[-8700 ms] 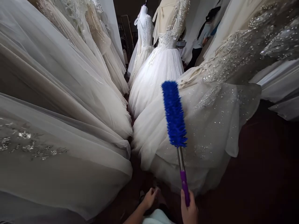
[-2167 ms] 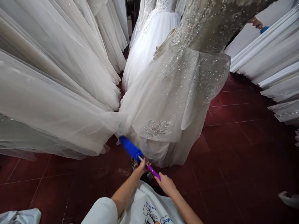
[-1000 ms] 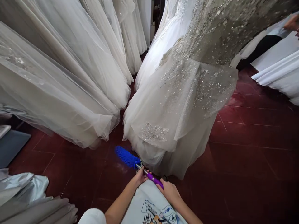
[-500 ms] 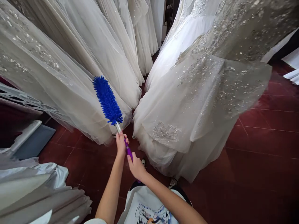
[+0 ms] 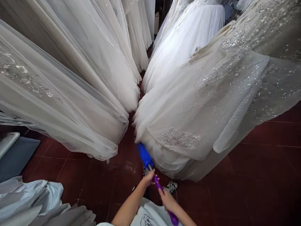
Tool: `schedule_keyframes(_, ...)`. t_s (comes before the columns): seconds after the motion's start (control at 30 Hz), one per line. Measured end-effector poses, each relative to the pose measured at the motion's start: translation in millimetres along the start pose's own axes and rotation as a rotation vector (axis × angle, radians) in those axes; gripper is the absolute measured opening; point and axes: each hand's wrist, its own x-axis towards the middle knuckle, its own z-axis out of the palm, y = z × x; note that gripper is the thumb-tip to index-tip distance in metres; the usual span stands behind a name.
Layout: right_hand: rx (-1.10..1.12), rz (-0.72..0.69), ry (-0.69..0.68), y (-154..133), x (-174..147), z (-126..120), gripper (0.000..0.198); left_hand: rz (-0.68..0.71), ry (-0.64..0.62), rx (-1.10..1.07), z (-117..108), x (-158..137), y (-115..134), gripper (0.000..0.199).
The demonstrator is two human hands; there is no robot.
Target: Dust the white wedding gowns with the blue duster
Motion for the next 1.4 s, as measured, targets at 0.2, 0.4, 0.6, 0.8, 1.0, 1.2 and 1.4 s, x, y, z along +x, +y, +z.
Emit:
schedule_keyframes(0.2, 0.063, -0.404, 0.179, -3, -44, 4, 0.052, 0.494, 0.184, -0.129, 4, -58, 28, 0.034)
schedule_keyframes(0.4, 0.101, -0.680, 0.052, -153, -25, 87, 0.037, 0.971, 0.566, -0.086, -133, -144, 130, 0.040)
schedule_keyframes(0.6, 0.236, -0.208, -0.241, -200, 12, 149, 0.035, 0.460, 0.658, 0.090, -210, -93, 133, 0.021)
schedule_keyframes(0.8, 0.123, 0.027, -0.330, -143, 24, 129, 0.047, 0.184, 0.555, 0.009, -164, -44, 35, 0.026)
schedule_keyframes(1.0, -0.057, -0.105, -0.304, -119, -19, 84, 0.028, 0.241, 0.503, -0.188, -164, -79, 4, 0.028)
schedule_keyframes(1.2, -0.290, -0.360, 0.101, -77, -105, 5, 0.040, 0.204, -0.314, -0.263, -101, -111, 30, 0.037)
schedule_keyframes(1.4, -0.188, -0.016, 0.314, 11, -153, -41, 0.062, -0.160, -0.722, -0.039, 3, -103, 17, 0.038)
